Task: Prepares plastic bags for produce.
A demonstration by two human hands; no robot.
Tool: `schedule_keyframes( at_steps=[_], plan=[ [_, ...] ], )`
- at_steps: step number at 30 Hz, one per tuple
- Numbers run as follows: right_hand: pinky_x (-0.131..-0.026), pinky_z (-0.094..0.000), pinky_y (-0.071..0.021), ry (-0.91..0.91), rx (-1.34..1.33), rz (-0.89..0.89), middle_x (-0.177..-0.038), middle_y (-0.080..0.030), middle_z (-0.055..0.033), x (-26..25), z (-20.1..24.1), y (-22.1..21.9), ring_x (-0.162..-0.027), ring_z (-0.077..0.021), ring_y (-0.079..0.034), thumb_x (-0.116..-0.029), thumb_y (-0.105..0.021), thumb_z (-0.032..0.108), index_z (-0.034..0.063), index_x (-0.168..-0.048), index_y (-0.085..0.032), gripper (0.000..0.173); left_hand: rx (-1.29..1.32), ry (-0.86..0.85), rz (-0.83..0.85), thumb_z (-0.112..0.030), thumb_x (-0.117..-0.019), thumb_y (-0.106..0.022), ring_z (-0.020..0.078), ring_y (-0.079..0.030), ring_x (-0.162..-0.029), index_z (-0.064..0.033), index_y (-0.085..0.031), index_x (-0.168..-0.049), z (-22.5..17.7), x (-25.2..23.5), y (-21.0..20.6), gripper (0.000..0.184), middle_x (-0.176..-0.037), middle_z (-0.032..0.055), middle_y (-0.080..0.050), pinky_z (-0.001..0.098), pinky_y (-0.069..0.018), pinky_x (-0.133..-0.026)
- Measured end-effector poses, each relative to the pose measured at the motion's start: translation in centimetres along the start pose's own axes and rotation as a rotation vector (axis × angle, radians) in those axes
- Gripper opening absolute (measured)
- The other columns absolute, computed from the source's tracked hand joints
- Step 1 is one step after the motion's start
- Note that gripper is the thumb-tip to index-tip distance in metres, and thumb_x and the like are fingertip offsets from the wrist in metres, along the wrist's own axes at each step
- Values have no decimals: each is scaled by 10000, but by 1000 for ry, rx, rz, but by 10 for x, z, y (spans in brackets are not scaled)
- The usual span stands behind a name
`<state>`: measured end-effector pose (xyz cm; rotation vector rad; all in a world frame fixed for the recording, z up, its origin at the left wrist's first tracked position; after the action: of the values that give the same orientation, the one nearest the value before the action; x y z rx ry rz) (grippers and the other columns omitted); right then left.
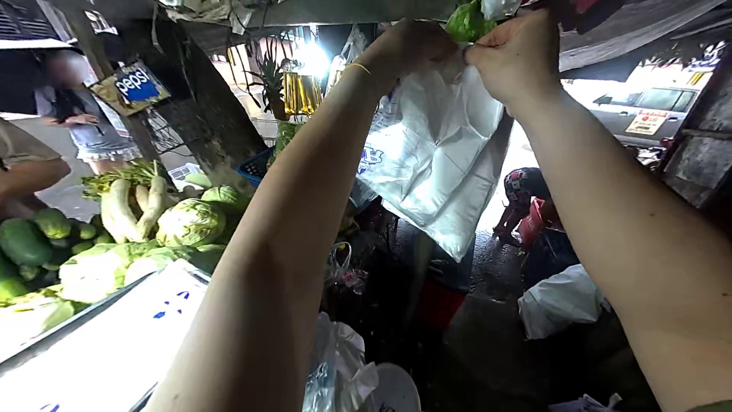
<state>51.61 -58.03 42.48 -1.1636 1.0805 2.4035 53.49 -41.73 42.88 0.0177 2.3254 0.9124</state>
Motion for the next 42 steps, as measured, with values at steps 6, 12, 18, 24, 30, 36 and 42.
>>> schedule_keyframes(
  at_steps=[6, 12, 18, 24, 30, 36, 42],
  plan=[
    [-836, -407, -517, -9, -108, -66, -926, -718, -60, -7, -15, 0, -861, -130, -655, -874, -735, 273, 66, -947, -756, 221, 53, -69, 36, -295, -1025, -618, 12, -630, -951, -116, -711, -1173, 2, -12, -2, 251, -1069, -19, -694, 258, -516, -883],
    [-790, -389, -502, -21, -115, -54, -875, -701, -36, -9, -17, -3, -799, -106, -627, -868, -738, 280, 69, -904, -749, 215, 187, -36, 65, -206, -1017, -609, 14, -616, -886, -93, -712, -1054, 6, -14, -10, 158, -970, -41, -672, 244, -514, -837],
    [-742, -340, -484, -15, -145, -61, -830, -673, 5, -7, -22, -3, -753, -62, -593, -874, -732, 292, 88, -883, -738, 204, 390, 83, 90, -173, -991, -632, 41, -669, -816, -113, -693, -969, 13, -16, -14, 88, -877, -41, -694, 241, -563, -765],
    [-742, -275, -509, 55, -181, -93, -859, -687, 15, -2, -23, -7, -745, -23, -610, -909, -691, 271, 75, -955, -726, 205, 407, 66, 144, -134, -982, -626, 30, -673, -772, -125, -703, -896, 10, -23, -10, 115, -824, -55, -699, 230, -567, -743],
    [-679, -228, -496, 96, -179, -216, -793, -667, 54, 4, -33, -14, -678, 18, -590, -906, -651, 264, 82, -954, -697, 194, 262, 48, 91, -107, -933, -701, 29, -681, -765, -95, -719, -884, -4, -29, -8, 54, -817, -41, -713, 220, -568, -744],
    [-676, -138, -502, 261, -257, -180, -819, -658, 58, 4, -48, -16, -684, 79, -583, -972, -607, 214, 32, -1041, -641, 198, -38, -23, 174, -277, -980, -657, 3, -612, -825, -159, -729, -996, -5, -38, -15, 139, -906, -81, -673, 254, -505, -797],
    [-708, -131, -484, 306, -250, -83, -888, -650, 6, 4, -51, -12, -730, 69, -567, -1021, -568, 211, -16, -1126, -611, 254, 70, -104, 193, -191, -1018, -597, -6, -600, -853, -132, -724, -1053, 0, -29, -22, 144, -945, -68, -670, 239, -492, -821]
  ],
)
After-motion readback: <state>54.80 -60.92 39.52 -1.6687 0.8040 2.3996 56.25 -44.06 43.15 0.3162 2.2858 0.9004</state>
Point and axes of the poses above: each hand's wrist, its own x-axis away from the middle knuckle, its own y-axis out of the back of the hand, z = x × y, the point moved 4 cm from there along -x, towards the middle knuckle
